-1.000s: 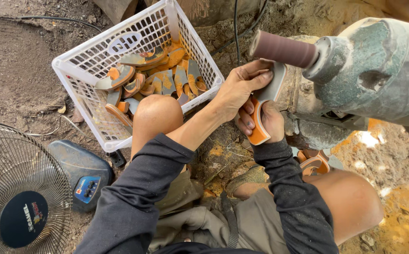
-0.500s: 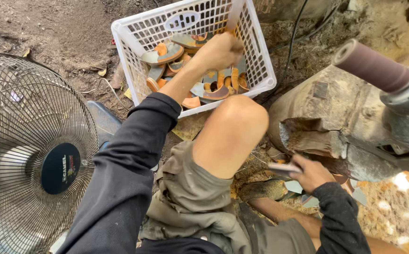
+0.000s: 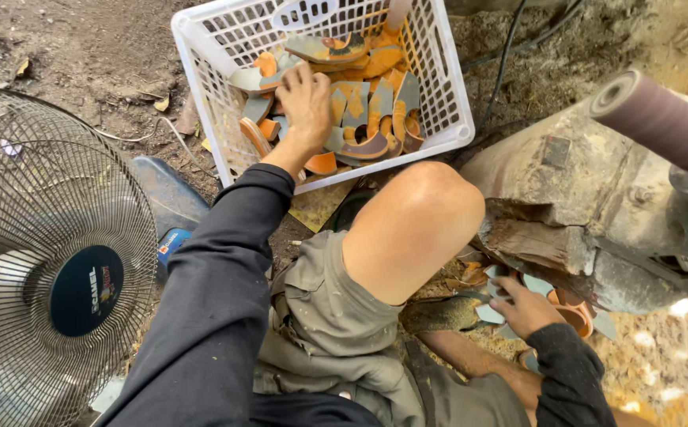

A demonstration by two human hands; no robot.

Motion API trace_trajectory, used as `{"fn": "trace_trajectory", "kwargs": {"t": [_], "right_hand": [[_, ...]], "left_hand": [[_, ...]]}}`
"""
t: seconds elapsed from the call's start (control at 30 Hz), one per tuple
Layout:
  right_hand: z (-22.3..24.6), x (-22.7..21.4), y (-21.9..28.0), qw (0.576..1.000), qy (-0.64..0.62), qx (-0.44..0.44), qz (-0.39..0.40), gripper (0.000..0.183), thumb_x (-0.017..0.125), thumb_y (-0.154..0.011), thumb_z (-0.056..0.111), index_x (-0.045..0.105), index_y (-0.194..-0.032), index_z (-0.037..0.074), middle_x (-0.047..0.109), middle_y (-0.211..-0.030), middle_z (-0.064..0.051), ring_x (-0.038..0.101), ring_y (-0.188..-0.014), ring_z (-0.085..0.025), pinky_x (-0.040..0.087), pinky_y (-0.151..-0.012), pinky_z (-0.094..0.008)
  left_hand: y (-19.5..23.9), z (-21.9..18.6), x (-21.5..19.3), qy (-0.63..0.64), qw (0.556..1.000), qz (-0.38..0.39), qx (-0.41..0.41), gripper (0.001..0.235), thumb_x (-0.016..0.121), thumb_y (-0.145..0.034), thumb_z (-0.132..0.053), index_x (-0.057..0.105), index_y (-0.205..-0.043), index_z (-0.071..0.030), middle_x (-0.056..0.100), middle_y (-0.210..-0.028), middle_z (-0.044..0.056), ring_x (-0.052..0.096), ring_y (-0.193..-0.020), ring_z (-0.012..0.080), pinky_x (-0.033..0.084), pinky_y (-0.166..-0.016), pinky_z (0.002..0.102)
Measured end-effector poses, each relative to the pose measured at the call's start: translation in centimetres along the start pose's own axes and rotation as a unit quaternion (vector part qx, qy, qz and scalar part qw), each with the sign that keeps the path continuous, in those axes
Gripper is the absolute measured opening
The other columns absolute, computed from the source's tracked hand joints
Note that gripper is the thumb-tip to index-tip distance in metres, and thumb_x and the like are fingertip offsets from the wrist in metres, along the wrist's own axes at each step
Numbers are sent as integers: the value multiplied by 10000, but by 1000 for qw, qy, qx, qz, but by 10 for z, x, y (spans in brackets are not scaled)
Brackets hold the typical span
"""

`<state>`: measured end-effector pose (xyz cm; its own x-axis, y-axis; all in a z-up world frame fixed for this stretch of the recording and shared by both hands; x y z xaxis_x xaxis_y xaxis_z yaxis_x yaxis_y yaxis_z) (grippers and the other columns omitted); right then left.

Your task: The person sits on the ground and uses a rotating sanding drum to smooth the edges of orange and grey slipper parts. They pick each part from a white basket, press it against the spinning drum, and return it to the basket.

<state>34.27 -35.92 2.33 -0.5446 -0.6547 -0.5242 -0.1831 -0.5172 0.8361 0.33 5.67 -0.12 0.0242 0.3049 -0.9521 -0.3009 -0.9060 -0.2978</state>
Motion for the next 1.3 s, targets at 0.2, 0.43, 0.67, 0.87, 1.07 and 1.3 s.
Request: {"fn": "trace_trajectory", "kwargs": {"t": [0.2,0.43,0.67,0.87,1.07,1.3], "right_hand": [[47,-34,19,999,22,24,-8,489,593,-988,329,522,-1438,151,722,-1179,-186,761,-980,-371,561,-911,-469],[151,-107,68,939,-118,-249,-204,539,667,-915,264,507,-1391,68,649,-1303,-199,688,-1087,-350,547,-914,-424],[209,-159,131,790,-192,-389,-434,824,816,-800,187,353,-1438,-55,550,-1303,-256,623,-1113,-346,535,-921,-427],[169,-126,75,798,-460,-195,-336,278,678,-902,120,637,-1150,-1,696,-895,-119,698,-784,-180,592,-736,-355],[149,-131,54,779,-440,-181,-408,142,627,-930,120,691,-1004,16,764,-858,-53,730,-707,-110,600,-679,-292],[152,-147,57,764,-424,-202,-441,132,556,-987,88,654,-947,10,738,-851,-57,750,-759,-134,604,-682,-270]], "left_hand": [[-15,27,1,143,983,114,29,213,696,-931,-170,719,-979,37,625,-1165,271,650,-979,457,598,-721,509],[-73,7,-182,419,902,69,79,311,758,-882,-175,699,-1101,38,728,-939,226,727,-841,355,566,-763,444],[-47,-128,-280,641,655,386,102,351,622,-1013,-383,725,-978,-49,675,-760,8,618,-663,93,511,-586,248],[0,-217,-228,767,346,525,-131,361,566,-1055,-380,650,-1073,-29,652,-870,53,604,-755,179,543,-704,346],[15,-249,-231,802,270,532,-20,244,615,-1007,-137,595,-1232,-46,676,-1003,25,663,-952,165,582,-910,370],[8,-261,-241,844,217,490,21,386,631,-1016,-143,573,-1367,5,718,-1205,142,672,-1046,186,569,-951,343]]}}
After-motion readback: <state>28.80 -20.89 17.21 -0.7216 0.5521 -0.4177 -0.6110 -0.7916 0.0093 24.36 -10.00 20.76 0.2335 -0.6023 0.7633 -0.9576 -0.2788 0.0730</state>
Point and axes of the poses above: each hand's wrist, its own y-axis away from the middle knuckle, its own x-axis out of the palm, z = x × y, the point moved 7 cm from there along -y, towards the middle knuckle
